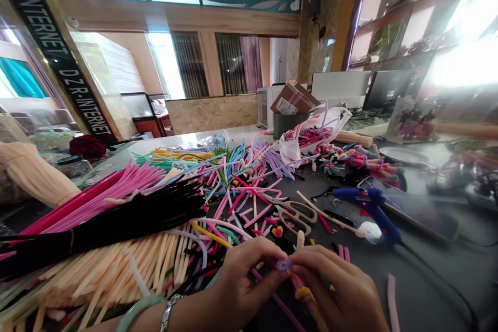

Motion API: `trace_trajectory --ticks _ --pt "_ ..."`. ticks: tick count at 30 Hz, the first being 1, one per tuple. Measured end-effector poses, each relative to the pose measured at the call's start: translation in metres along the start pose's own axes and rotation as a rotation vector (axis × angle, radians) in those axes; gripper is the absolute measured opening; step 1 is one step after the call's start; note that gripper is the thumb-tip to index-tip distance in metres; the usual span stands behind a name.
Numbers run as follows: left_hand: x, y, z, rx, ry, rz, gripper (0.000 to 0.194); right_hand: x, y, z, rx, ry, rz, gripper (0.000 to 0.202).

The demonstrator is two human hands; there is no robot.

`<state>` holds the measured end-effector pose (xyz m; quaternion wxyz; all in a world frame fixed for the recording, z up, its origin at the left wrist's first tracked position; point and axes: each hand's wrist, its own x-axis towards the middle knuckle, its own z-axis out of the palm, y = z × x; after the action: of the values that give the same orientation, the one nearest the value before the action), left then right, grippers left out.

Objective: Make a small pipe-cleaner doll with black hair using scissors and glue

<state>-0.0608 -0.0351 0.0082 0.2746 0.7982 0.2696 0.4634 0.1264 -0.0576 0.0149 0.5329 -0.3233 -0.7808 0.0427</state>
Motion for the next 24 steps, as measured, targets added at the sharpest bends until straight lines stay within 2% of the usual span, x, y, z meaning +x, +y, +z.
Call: trace_trajectory --ticks 4,9,16,24 --pt "0.0 -0.003 0.001 -0.038 0.018 0.016 0.01 -0.001 0.002 0.002 -0.01 -0.015 -0.006 0.016" --pt "0.001 -0.01 0.003 -0.205 0.0 -0.017 0.013 -0.001 0.001 0.002 -0.01 -0.038 0.002 0.018" --pt "0.006 -0.006 0.002 -0.193 0.002 0.024 0.023 -0.002 0.002 0.002 -0.032 -0.029 -0.035 0.021" --pt "0.001 -0.011 0.006 -0.475 -0.023 -0.196 0.02 0.0 0.002 0.001 -0.078 -0.048 -0.037 0.022"
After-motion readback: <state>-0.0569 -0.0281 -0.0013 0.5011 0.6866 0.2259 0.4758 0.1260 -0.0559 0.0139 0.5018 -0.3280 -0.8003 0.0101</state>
